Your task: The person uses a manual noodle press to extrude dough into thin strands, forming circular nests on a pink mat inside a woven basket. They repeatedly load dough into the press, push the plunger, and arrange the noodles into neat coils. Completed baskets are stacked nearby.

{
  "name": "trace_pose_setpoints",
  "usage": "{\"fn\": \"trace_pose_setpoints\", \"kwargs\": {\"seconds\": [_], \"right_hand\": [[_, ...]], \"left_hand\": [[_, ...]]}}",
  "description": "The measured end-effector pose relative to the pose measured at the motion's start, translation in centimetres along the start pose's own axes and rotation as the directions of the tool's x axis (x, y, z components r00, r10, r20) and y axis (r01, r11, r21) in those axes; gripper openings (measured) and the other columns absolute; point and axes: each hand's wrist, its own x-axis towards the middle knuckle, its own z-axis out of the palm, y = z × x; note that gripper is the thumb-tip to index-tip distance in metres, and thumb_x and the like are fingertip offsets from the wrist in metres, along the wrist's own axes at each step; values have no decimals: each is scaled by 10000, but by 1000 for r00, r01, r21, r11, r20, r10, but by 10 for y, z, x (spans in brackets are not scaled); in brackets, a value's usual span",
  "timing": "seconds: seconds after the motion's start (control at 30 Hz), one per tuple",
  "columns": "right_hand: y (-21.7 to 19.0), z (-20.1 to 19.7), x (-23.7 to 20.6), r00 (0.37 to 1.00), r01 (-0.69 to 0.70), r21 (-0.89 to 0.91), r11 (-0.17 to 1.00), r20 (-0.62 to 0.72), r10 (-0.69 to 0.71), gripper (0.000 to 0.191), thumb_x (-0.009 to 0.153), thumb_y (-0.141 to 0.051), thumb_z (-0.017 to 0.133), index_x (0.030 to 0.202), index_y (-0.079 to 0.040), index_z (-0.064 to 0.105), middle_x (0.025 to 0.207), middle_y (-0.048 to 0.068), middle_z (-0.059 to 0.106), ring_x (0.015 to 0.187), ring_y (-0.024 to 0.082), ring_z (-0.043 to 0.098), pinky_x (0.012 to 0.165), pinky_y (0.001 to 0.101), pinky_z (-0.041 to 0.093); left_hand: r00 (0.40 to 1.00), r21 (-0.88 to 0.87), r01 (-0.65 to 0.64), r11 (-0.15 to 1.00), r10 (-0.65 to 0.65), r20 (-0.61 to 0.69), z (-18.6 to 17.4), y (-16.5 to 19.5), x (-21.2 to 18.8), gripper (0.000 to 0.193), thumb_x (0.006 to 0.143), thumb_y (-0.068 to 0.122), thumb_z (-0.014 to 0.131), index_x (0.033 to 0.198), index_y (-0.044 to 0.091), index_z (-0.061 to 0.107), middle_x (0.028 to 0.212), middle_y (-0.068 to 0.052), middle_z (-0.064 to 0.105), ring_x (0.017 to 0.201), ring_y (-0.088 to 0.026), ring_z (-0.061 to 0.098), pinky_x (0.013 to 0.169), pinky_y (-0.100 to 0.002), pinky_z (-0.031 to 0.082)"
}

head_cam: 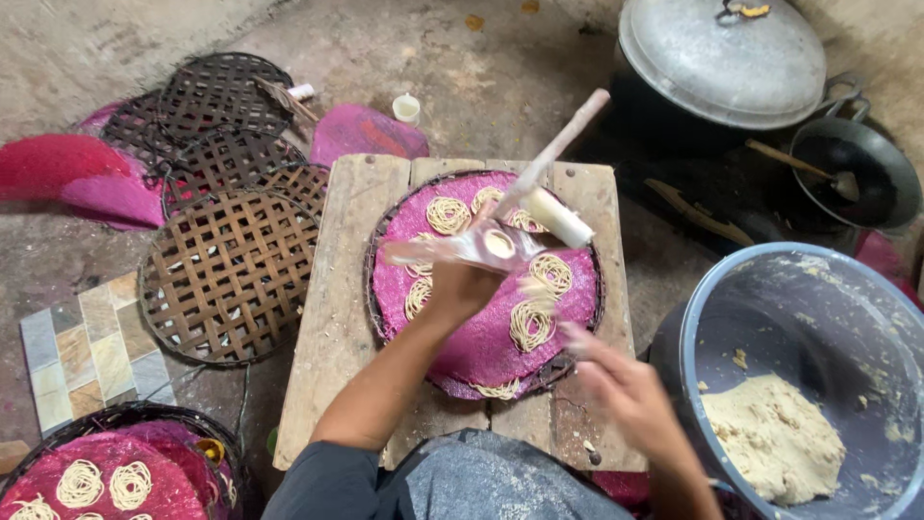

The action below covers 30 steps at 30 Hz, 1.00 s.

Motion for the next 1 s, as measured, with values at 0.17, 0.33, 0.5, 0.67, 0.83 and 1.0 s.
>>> {"fn": "trace_pose_setpoints", "kwargs": {"seconds": [0.17, 0.33, 0.5, 0.67, 0.83, 1.0], "right_hand": [[-33, -95, -52, 828, -253, -96, 963, -536, 164, 442, 1057, -208, 569, 1465, -57, 645, 833, 58, 634, 790, 160, 590, 711, 304, 498], [-55, -60, -33, 795, 204, -376, 904, -475, -377, 692, 1155, -447, 547, 1642, -34, 279, 1519, 220, 447, 1434, 298, 496, 1144, 448, 475], [-93, 34, 23, 819, 531, 743, 408, -327, -471, 789, 1083, -446, 589, 1655, -327, 59, 1553, 220, 469, 1234, 290, 613, 915, 449, 610], [-127, 41, 48, 753, 477, 743, 469, -71, -654, 755, 1065, -323, 593, 1692, -420, 184, 1570, 254, 476, 1079, 370, 752, 728, 493, 641], [-119, 38, 42, 453, 822, 306, 479, 157, -878, 446, 980, -126, 565, 1388, -241, 426, 1461, 308, 526, 1174, 390, 714, 832, 470, 654], [-115, 62, 26, 329, 917, 110, 384, 338, -882, 375, 918, -141, 640, 1234, -130, 439, 1377, 330, 556, 1285, 490, 618, 1023, 560, 585]], "left_hand": [[796, -274, 579, 768, -459, 395, -8, -18, -27, 210, 970, 130, 690, 1137, 8, 651, 840, -139, 652, 687, -218, 610, 572, -379, 495], [581, -401, 800, 446, -412, 702, 3, 15, -76, 214, 905, 146, 628, 1114, 102, 638, 874, -66, 620, 685, -151, 575, 523, -276, 483], [493, -484, 869, -99, 224, 840, 22, 49, -107, 408, 873, 94, 703, 1270, 20, 641, 1095, -127, 690, 952, -191, 678, 805, -327, 553], [822, -607, 300, 736, 124, 556, -45, 35, -100, 392, 890, 196, 752, 1196, 4, 601, 1049, -162, 702, 937, -254, 687, 828, -436, 577], [879, -156, 47, 987, 33, 475, -88, 49, -110, 416, 767, 300, 853, 1039, 76, 632, 884, -111, 703, 777, -261, 717, 653, -409, 570], [902, -5, -194, 981, 181, 392, -73, 58, -124, 194, 831, 233, 815, 987, 174, 715, 902, -93, 713, 805, -299, 713, 630, -422, 534]]}}
